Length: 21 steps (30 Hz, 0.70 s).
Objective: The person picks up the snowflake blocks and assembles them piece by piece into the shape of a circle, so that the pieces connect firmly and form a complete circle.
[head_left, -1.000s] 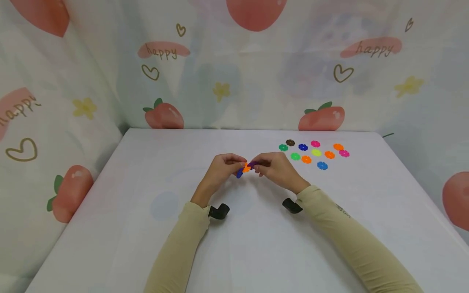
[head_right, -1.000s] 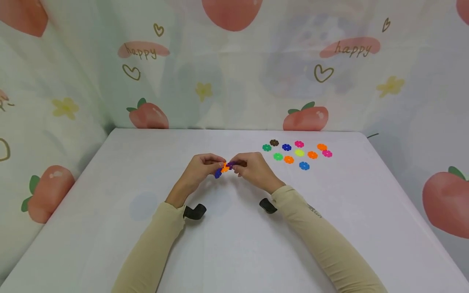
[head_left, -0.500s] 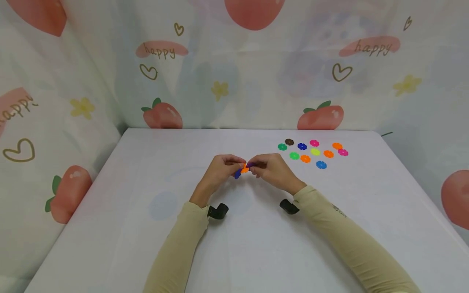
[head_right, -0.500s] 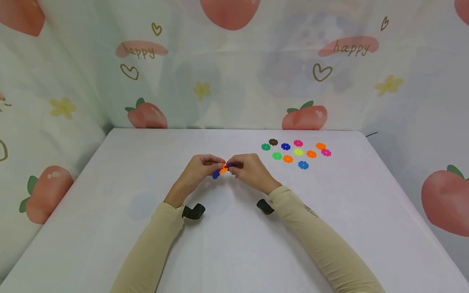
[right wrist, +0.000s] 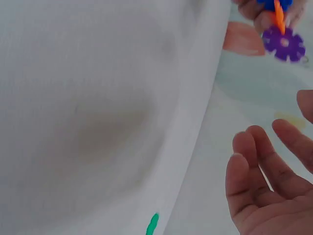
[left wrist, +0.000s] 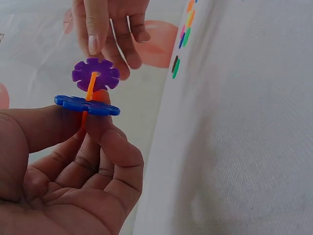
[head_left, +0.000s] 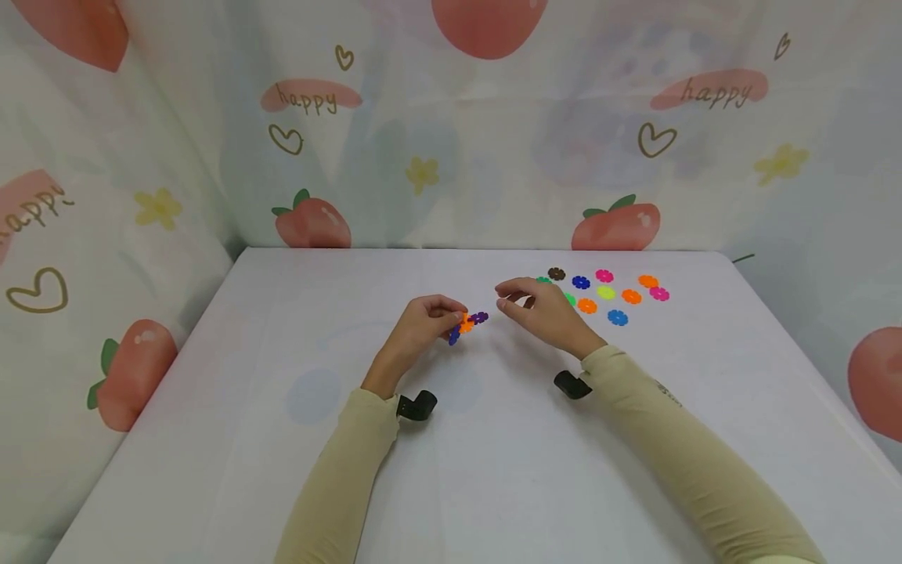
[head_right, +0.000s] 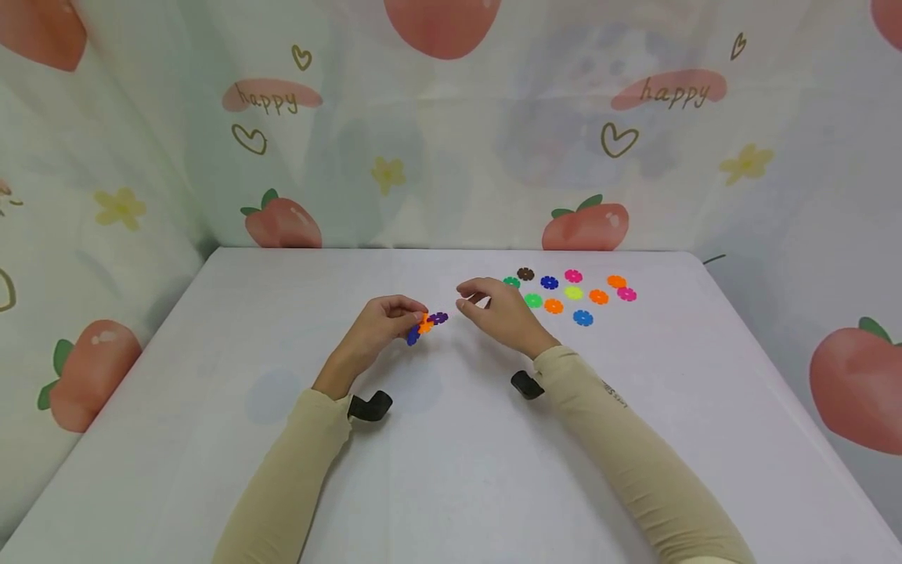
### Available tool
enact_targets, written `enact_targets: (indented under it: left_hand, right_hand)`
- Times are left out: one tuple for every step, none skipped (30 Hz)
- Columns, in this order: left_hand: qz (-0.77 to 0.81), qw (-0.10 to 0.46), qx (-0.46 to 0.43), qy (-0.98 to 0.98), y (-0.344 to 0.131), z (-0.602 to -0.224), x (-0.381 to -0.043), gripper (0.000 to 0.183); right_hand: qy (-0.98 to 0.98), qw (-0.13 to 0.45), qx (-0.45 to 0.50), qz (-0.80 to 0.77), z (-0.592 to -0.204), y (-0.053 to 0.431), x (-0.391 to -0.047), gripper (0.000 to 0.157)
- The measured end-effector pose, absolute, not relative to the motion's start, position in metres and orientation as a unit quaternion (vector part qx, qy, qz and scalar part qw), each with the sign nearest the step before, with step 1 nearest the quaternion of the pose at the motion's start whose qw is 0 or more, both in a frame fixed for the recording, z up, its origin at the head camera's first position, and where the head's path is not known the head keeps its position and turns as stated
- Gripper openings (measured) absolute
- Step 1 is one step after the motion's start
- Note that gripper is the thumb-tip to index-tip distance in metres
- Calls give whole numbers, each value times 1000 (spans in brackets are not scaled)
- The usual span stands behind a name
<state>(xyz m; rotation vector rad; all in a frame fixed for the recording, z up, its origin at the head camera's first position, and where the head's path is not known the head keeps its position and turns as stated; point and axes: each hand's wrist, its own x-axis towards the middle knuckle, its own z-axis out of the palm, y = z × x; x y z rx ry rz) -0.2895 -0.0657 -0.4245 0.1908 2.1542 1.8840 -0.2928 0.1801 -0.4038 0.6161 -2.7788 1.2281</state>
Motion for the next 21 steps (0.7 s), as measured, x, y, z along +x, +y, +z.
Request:
enact_targets:
  left_hand:
    - [651, 139, 66, 744, -66, -424, -289, 16]
    - [651, 140, 66, 743, -66, -424, -289, 16]
    - [651, 141, 66, 743, -66, -424, -289, 16]
    - [650, 141, 67, 743, -66, -424, -289, 17]
    - [650, 142, 67, 744, -66, -424, -289, 17]
    - [649, 142, 69, 744, -67, -424, -289, 17]
    - [648, 142, 70, 745, -67, -424, -289, 17]
    - [647, 143, 71, 745, -67, -425, -289, 17]
    - [647, 145, 73, 745, -67, -426, -289, 17]
    - [645, 146, 75, 746, -67, -426, -289, 17]
    - [644, 148, 76, 747, -67, -427, -290, 18]
    - [643, 150, 78, 747, -67, -428, -290, 18]
    - [643, 152, 78, 747, -66, -428, -291, 18]
    - [643, 153, 78, 747, -66, -429, -291, 18]
    - [641, 154, 78, 748, -66, -429, -291, 18]
    - [639, 154, 77, 750, -66, -429, -291, 18]
    - [637, 155, 76, 751, -66, -429, -291, 18]
    - [637, 156, 75, 751, -67, -429, -291, 18]
    - [635, 157, 73, 753, -67, -428, -291, 18]
    - [632, 160, 71, 755, -68, -428, -291, 18]
    - [628, 163, 70, 758, -68, -428, -291, 18]
  right_hand:
    - [-898, 21, 192, 395, -404, 184, -295, 34]
    - [-900, 22, 185, 394, -404, 189, -297, 34]
    - [-902, 22, 177, 393, -404, 194, -298, 34]
    - [-904, 22, 170, 392, -403, 199, -300, 35]
    - [-904, 22, 164, 394, -403, 204, -301, 35]
    - [-905, 21, 159, 394, -402, 210, -303, 35]
    - [-905, 21, 155, 395, -402, 216, -304, 35]
    - [-907, 19, 150, 394, -402, 222, -305, 36]
    - [-908, 16, 144, 393, -401, 228, -306, 37]
    - [-910, 14, 139, 391, -400, 233, -306, 38]
    - [-911, 12, 133, 389, -400, 239, -306, 38]
    - [-914, 10, 128, 386, -399, 245, -306, 39]
    - [-916, 9, 122, 381, -399, 250, -305, 39]
    - [-919, 8, 117, 377, -399, 255, -305, 40]
    - [-920, 6, 111, 376, -399, 260, -304, 40]
    - [-921, 6, 108, 374, -399, 265, -304, 41]
    - [-922, 5, 105, 372, -399, 269, -303, 41]
    - [-924, 2, 101, 369, -399, 273, -303, 41]
    - [-926, -1, 98, 364, -400, 277, -303, 42]
    - [-928, -5, 94, 361, -400, 281, -302, 43]
    - [-930, -9, 89, 357, -400, 285, -302, 44]
